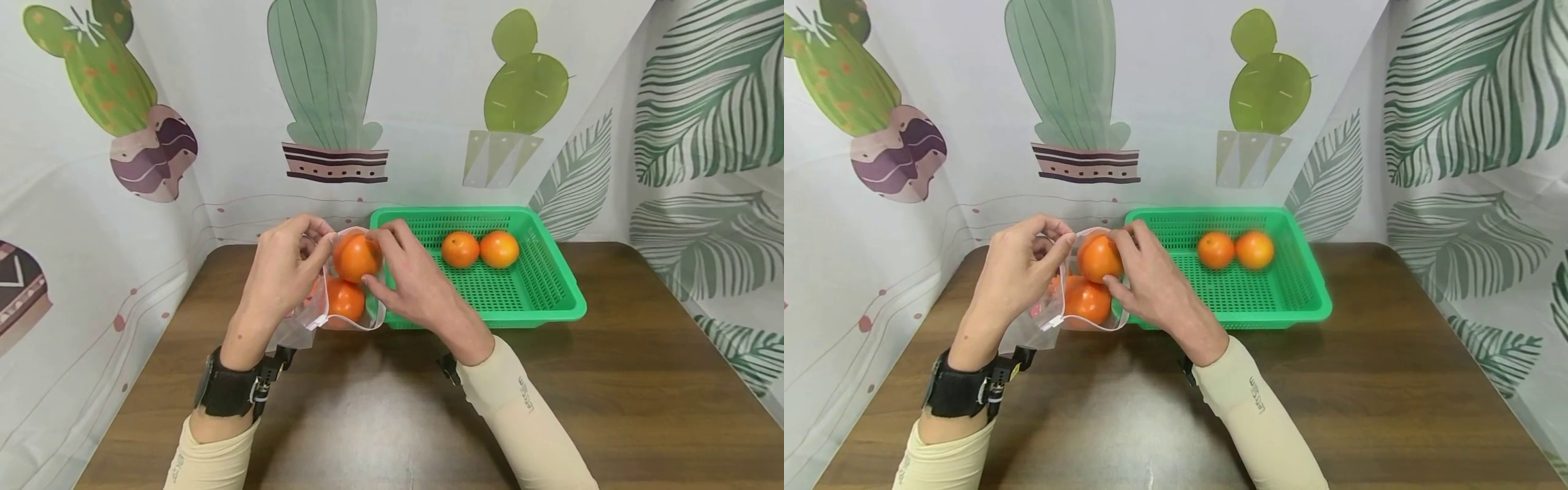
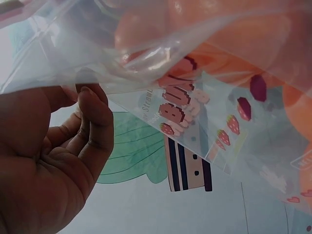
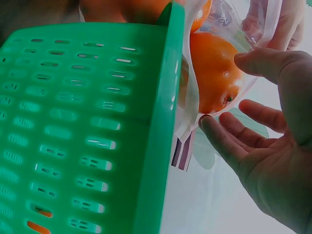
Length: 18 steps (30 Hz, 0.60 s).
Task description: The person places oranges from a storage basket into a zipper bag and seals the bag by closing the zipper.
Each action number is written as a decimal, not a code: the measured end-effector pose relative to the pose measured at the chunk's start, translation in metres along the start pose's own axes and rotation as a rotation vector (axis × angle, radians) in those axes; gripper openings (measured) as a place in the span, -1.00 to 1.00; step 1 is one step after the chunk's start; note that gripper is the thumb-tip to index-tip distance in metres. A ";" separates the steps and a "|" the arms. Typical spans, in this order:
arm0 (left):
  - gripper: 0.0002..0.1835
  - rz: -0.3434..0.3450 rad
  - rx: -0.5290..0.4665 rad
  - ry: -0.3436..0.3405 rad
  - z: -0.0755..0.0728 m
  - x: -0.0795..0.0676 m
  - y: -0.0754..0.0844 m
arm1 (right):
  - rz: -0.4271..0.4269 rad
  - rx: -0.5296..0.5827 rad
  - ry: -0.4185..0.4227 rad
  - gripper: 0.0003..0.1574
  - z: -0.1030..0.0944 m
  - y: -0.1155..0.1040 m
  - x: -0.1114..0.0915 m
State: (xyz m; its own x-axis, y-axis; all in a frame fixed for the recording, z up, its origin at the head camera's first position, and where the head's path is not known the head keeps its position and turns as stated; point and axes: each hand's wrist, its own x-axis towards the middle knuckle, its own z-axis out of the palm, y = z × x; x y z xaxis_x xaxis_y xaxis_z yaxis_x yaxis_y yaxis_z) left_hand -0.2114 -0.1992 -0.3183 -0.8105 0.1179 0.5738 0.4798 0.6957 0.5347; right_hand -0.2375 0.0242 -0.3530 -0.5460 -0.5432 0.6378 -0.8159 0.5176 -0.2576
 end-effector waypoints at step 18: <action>-0.91 0.020 0.002 0.052 -0.001 0.001 0.000 | 0.129 -0.015 -0.006 -0.34 -0.003 0.002 0.001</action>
State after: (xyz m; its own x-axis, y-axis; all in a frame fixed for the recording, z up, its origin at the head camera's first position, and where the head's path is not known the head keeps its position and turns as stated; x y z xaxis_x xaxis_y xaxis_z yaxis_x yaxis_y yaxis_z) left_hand -0.2116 -0.2001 -0.3169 -0.7819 0.0948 0.6161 0.4949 0.6953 0.5212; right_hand -0.2393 0.0273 -0.3508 -0.6471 -0.4753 0.5961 -0.7361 0.5929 -0.3265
